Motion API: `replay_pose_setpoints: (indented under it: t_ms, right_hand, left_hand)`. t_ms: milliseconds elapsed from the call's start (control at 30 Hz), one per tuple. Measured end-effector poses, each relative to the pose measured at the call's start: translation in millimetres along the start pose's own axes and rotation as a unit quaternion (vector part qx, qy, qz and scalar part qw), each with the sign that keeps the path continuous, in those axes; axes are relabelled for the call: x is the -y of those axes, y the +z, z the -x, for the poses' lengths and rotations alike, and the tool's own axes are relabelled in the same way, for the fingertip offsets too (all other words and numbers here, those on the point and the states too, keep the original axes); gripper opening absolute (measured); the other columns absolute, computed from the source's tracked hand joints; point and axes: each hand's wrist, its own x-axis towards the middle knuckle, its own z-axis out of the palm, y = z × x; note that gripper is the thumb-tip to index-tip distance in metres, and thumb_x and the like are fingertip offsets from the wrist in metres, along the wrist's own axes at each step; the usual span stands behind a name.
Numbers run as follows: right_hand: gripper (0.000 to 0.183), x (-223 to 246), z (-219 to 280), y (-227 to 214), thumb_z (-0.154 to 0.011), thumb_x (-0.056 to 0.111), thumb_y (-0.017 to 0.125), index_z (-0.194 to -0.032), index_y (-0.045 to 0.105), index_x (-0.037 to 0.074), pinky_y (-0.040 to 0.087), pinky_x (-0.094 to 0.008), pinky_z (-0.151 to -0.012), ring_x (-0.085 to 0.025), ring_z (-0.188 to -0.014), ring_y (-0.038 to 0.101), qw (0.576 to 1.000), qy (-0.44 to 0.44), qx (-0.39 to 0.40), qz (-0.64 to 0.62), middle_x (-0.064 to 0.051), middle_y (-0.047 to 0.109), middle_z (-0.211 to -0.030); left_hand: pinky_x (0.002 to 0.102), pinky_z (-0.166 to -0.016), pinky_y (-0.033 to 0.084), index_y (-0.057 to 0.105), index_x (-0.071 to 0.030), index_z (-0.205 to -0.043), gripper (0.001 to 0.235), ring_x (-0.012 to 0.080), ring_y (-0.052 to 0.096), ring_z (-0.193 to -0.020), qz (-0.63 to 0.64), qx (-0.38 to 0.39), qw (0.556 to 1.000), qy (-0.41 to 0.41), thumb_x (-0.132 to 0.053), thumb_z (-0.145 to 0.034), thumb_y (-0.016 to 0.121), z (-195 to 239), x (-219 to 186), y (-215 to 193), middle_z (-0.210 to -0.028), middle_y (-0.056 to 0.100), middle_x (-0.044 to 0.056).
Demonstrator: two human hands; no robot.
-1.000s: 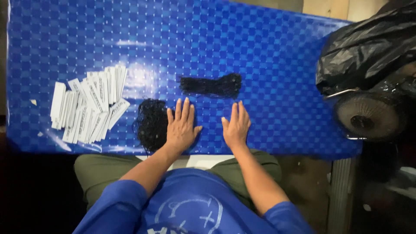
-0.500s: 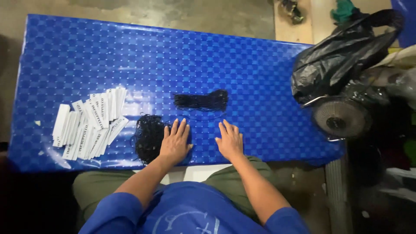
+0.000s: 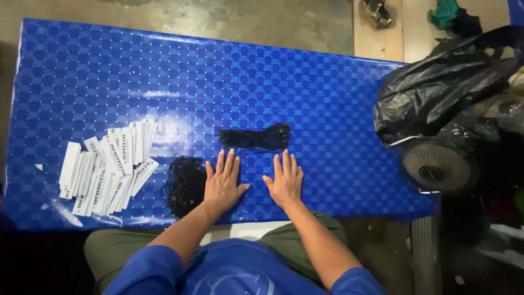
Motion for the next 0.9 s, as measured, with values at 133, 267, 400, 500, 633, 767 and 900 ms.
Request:
replay_pose_setpoints:
  t_ms: [133, 267, 400, 500, 633, 767, 900]
  right_hand:
    - [0.075, 7.4, -8.6, 5.0, -0.098, 0.052, 0.055, -0.155, 0.038, 0.005, 0.032, -0.064, -0.110, -0.045, -0.149, 0.027, 0.999, 0.012, -0.024, -0.021, -0.024, 0.024, -0.164]
    - [0.075, 9.5, -4.8, 5.1, -0.097, 0.051, 0.057, -0.156, 0.038, 0.008, 0.035, -0.066, -0.106, -0.046, -0.147, 0.028, 0.999, 0.009, -0.039, -0.026, -0.025, 0.022, -0.164]
    - [0.078, -1.4, -6.7, 14.7, -0.097, 0.054, 0.056, -0.159, 0.033, 0.014, 0.039, -0.060, -0.105, -0.043, -0.147, 0.032, 0.996, 0.008, -0.078, -0.046, -0.025, 0.022, -0.164]
    - [0.078, -7.0, 12.7, 14.4, -0.099, 0.054, 0.053, -0.161, 0.029, 0.014, 0.040, -0.059, -0.105, -0.045, -0.147, 0.031, 0.991, 0.011, -0.069, -0.115, -0.027, 0.018, -0.165]
    - [0.079, -3.5, 29.2, 28.4, -0.098, 0.058, 0.052, -0.159, 0.033, 0.011, 0.035, -0.057, -0.110, -0.045, -0.150, 0.026, 0.988, 0.000, -0.078, -0.135, -0.025, 0.018, -0.167]
    - [0.074, 1.4, 52.3, 53.7, -0.090, 0.047, 0.068, -0.152, 0.047, 0.013, 0.041, -0.058, -0.108, -0.045, -0.140, 0.043, 0.985, 0.002, -0.094, -0.143, -0.022, 0.041, -0.152]
    - [0.070, 7.2, 55.8, 59.6, -0.081, 0.037, 0.079, -0.143, 0.058, 0.014, 0.039, -0.056, -0.110, -0.042, -0.138, 0.047, 0.981, -0.032, -0.134, -0.140, -0.016, 0.051, -0.145]
  left_hand:
    - [0.066, -0.121, 0.016, 0.019, -0.007, -0.163, 0.087, 0.0389, 0.000, -0.157, 0.005, -0.009, 1.000, 0.000, -0.062, -0.101, 0.044, -11.5, 3.9, -4.2, -0.173, 0.002, 0.013]
    - [0.067, -0.120, 0.018, 0.021, -0.009, -0.163, 0.087, 0.0373, 0.002, -0.158, -0.009, -0.023, 1.000, 0.001, -0.065, -0.100, 0.043, -19.3, 6.8, 1.9, -0.173, 0.004, 0.012]
    - [0.068, -0.120, 0.018, 0.025, -0.010, -0.161, 0.081, 0.0364, 0.005, -0.157, -0.009, -0.050, 0.999, 0.018, -0.060, -0.101, 0.045, -19.7, 12.2, -3.6, -0.173, 0.006, 0.011]
    - [0.066, -0.120, 0.019, 0.027, -0.009, -0.160, 0.074, 0.0346, 0.007, -0.157, -0.009, -0.050, 0.998, 0.023, -0.054, -0.104, 0.044, -9.7, 15.3, -8.5, -0.172, 0.008, 0.010]
    - [0.070, -0.114, 0.024, 0.052, -0.010, -0.144, 0.059, 0.0357, 0.024, -0.153, 0.045, -0.297, 0.951, 0.072, -0.038, -0.093, 0.059, -32.6, 52.5, 65.2, -0.164, 0.032, 0.014]
    - [0.063, -0.106, 0.043, 0.066, -0.018, -0.132, 0.049, 0.0377, 0.045, -0.144, 0.028, -0.381, 0.924, -0.021, -0.033, -0.085, 0.070, 12.3, 82.3, 64.3, -0.154, 0.049, 0.013]
    - [0.060, -0.105, 0.042, 0.063, -0.018, -0.137, 0.055, 0.0378, 0.045, -0.144, 0.071, -0.426, 0.899, -0.073, -0.032, -0.085, 0.073, 42.5, 107.8, 80.0, -0.153, 0.050, 0.014]
